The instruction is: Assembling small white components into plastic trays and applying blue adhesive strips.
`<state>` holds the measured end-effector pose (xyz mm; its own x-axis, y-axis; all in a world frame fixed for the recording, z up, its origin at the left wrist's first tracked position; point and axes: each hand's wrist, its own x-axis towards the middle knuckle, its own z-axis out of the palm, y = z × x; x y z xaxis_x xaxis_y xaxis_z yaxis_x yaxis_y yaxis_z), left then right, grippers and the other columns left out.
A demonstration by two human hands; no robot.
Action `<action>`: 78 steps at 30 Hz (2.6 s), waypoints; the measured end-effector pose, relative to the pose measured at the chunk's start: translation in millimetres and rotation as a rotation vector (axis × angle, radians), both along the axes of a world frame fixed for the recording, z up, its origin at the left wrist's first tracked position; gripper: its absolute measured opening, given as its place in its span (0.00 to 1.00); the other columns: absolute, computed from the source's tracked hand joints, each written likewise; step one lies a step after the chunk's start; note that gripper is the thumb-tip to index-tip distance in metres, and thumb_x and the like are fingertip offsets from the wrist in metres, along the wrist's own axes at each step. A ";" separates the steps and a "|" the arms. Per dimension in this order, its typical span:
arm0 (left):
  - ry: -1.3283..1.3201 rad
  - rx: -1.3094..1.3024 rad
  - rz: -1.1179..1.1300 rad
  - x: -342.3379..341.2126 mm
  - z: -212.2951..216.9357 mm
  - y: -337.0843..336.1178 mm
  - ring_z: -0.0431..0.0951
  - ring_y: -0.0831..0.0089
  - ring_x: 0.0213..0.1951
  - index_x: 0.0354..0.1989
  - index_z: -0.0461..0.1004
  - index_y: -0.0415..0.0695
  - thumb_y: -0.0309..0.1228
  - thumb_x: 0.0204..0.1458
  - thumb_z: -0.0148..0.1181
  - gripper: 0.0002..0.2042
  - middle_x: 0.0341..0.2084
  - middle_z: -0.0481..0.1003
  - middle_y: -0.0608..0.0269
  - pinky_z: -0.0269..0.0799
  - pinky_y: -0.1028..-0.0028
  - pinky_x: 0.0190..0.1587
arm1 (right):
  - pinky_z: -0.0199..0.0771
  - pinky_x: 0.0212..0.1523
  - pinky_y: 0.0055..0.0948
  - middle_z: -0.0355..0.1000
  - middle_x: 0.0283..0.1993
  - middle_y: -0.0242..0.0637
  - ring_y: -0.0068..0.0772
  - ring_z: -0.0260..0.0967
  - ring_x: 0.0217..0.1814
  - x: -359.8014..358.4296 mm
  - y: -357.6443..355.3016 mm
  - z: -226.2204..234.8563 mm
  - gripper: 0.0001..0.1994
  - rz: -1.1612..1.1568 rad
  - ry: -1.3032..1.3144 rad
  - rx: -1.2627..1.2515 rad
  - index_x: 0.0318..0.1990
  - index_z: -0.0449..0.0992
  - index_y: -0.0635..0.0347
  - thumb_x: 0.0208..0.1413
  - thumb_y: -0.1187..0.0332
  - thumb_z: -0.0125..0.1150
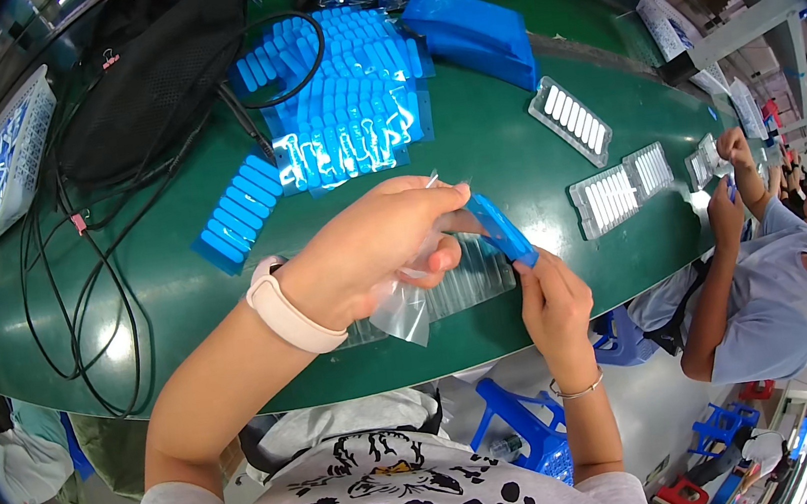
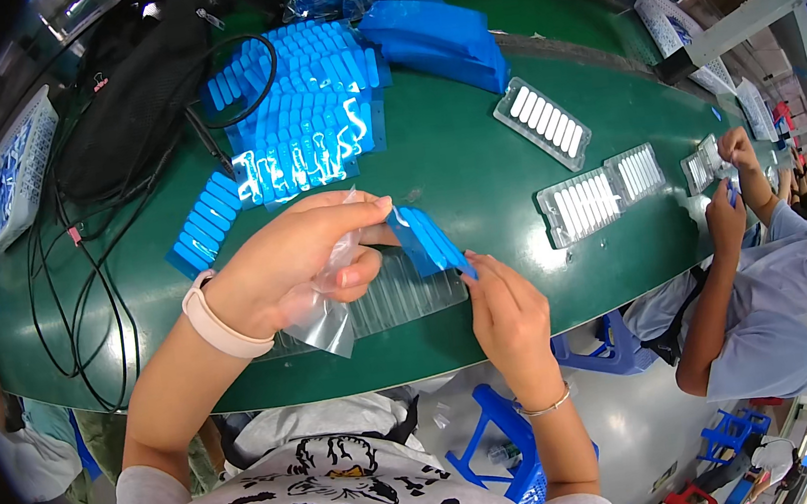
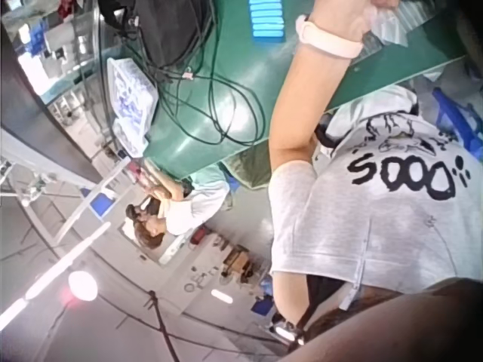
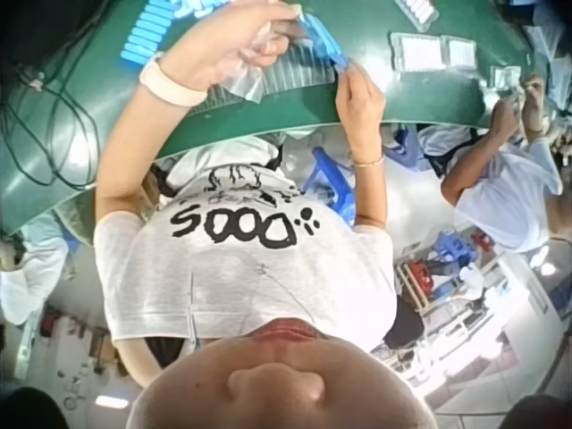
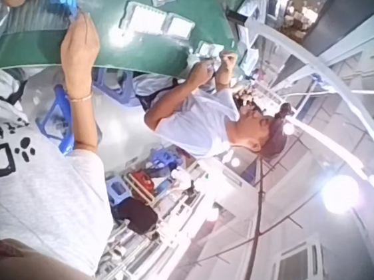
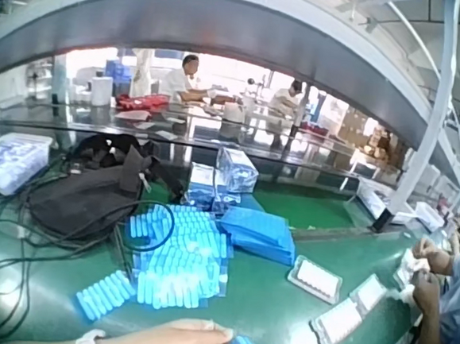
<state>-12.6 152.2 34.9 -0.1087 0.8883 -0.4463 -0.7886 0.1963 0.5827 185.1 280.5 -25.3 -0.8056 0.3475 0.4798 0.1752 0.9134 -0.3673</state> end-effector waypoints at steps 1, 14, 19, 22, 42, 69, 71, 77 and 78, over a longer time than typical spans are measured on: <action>0.018 0.004 0.006 -2.4 0.1 -0.9 0.59 0.83 0.16 0.32 0.65 0.43 0.33 0.57 0.53 0.07 0.35 0.74 0.58 0.50 0.83 0.16 | 0.77 0.37 0.32 0.76 0.38 0.44 0.44 0.75 0.37 -1.1 2.9 1.2 0.08 -0.018 0.005 -0.025 0.35 0.74 0.69 0.45 0.82 0.61; 0.135 -0.088 0.179 -62.7 6.8 -53.9 0.54 0.87 0.13 0.31 0.67 0.43 0.33 0.58 0.50 0.08 0.22 0.71 0.59 0.48 0.83 0.16 | 0.72 0.44 0.33 0.75 0.39 0.38 0.37 0.73 0.42 -97.8 33.4 50.6 0.10 0.337 0.347 0.025 0.33 0.76 0.63 0.41 0.82 0.62; 1.577 -0.229 0.371 -82.3 -11.6 -63.8 0.58 0.79 0.16 0.37 0.65 0.38 0.29 0.57 0.51 0.06 0.13 0.62 0.67 0.54 0.77 0.21 | 0.64 0.50 0.38 0.72 0.46 0.34 0.33 0.67 0.49 -142.6 38.0 26.1 0.13 0.456 0.154 0.489 0.40 0.77 0.58 0.43 0.72 0.58; 1.705 -0.322 0.484 -92.3 -21.3 -69.0 0.57 0.79 0.16 0.38 0.65 0.36 0.26 0.55 0.54 0.08 0.11 0.58 0.65 0.52 0.74 0.21 | 0.58 0.53 0.43 0.69 0.51 0.36 0.36 0.64 0.52 -156.4 41.9 31.4 0.16 0.320 -0.010 0.354 0.44 0.74 0.57 0.43 0.75 0.58; 1.851 -0.216 0.093 -22.5 -5.4 -111.3 0.71 0.72 0.19 0.47 0.71 0.39 0.48 0.42 0.68 0.29 0.38 0.71 0.61 0.69 0.75 0.22 | 0.64 0.34 0.22 0.72 0.33 0.33 0.23 0.67 0.37 -168.4 183.0 41.8 0.15 -0.231 0.041 -0.911 0.42 0.73 0.63 0.49 0.65 0.65; 2.229 0.165 -0.452 119.0 -29.1 53.8 0.72 0.79 0.15 0.33 0.66 0.36 0.58 0.40 0.62 0.32 0.29 0.64 0.62 0.69 0.81 0.16 | 0.51 0.63 0.55 0.55 0.67 0.37 0.36 0.52 0.69 93.0 97.6 83.4 0.35 0.046 -0.814 0.043 0.63 0.58 0.54 0.42 0.78 0.56; 2.222 0.219 -0.436 130.5 -32.6 75.3 0.72 0.79 0.15 0.32 0.65 0.37 0.59 0.40 0.61 0.32 0.29 0.64 0.63 0.69 0.81 0.17 | 0.48 0.64 0.53 0.54 0.67 0.39 0.36 0.51 0.69 97.2 111.3 84.8 0.35 0.023 -0.810 0.065 0.63 0.57 0.53 0.43 0.78 0.55; 2.172 0.257 -0.319 160.4 -43.7 138.0 0.75 0.75 0.17 0.30 0.64 0.40 0.61 0.43 0.57 0.31 0.25 0.63 0.64 0.70 0.79 0.18 | 0.48 0.67 0.36 0.59 0.64 0.47 0.45 0.54 0.67 116.1 157.0 74.9 0.35 0.055 -0.728 0.160 0.63 0.57 0.61 0.42 0.79 0.57; 2.174 0.270 -0.313 160.6 -41.7 148.6 0.75 0.75 0.17 0.30 0.64 0.40 0.61 0.43 0.57 0.31 0.25 0.63 0.64 0.70 0.79 0.18 | 0.48 0.67 0.36 0.59 0.64 0.47 0.45 0.54 0.67 118.8 165.2 75.5 0.35 0.045 -0.729 0.166 0.63 0.57 0.61 0.42 0.79 0.57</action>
<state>148.1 300.8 -6.7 -0.0053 0.9730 0.2307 0.9556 -0.0630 0.2877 303.9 445.7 50.2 -0.9511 0.2764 -0.1378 0.2828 0.9587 -0.0292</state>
